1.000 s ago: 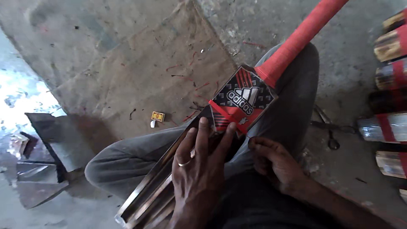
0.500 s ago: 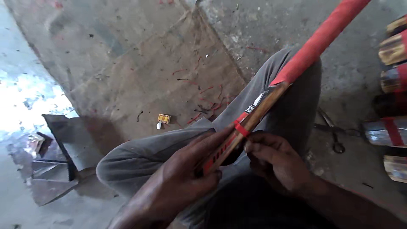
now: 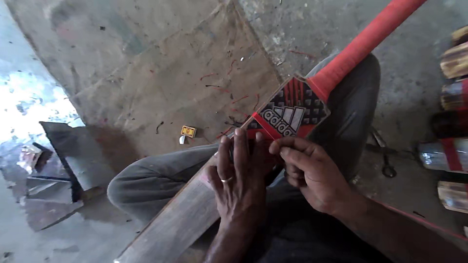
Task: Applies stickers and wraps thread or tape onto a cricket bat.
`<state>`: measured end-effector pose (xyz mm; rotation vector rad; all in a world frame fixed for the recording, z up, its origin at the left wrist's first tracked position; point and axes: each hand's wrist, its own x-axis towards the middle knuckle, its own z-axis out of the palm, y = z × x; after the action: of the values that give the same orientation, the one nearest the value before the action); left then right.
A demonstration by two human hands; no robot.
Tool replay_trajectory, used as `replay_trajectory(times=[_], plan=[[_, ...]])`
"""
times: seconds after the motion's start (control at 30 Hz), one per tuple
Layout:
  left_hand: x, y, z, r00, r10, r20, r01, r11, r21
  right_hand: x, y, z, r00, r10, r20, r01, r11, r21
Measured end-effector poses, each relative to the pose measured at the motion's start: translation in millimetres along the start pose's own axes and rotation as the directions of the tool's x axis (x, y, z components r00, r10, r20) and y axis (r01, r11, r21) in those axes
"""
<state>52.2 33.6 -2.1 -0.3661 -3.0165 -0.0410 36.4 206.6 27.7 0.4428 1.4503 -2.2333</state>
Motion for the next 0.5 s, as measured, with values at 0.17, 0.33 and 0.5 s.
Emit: replay_trajectory(times=[0.17,0.33,0.5], plan=[[13,-9,-16,0.994,0.036,0.101,-0.025,0.994,-0.107,-28,37,-35,0.995,0.054,-0.089,-0.061,0.995,-0.075],[19,-16,-21,0.991,0.079,0.110,-0.066,0.991,-0.114,-39,50,-48,0.995,0.069,-0.075,-0.063,0.994,0.085],[27,-22,-31,0.975,0.114,0.191,-0.077,0.978,-0.193,-37,45,-49,0.998,0.063,-0.022,-0.061,0.995,0.084]])
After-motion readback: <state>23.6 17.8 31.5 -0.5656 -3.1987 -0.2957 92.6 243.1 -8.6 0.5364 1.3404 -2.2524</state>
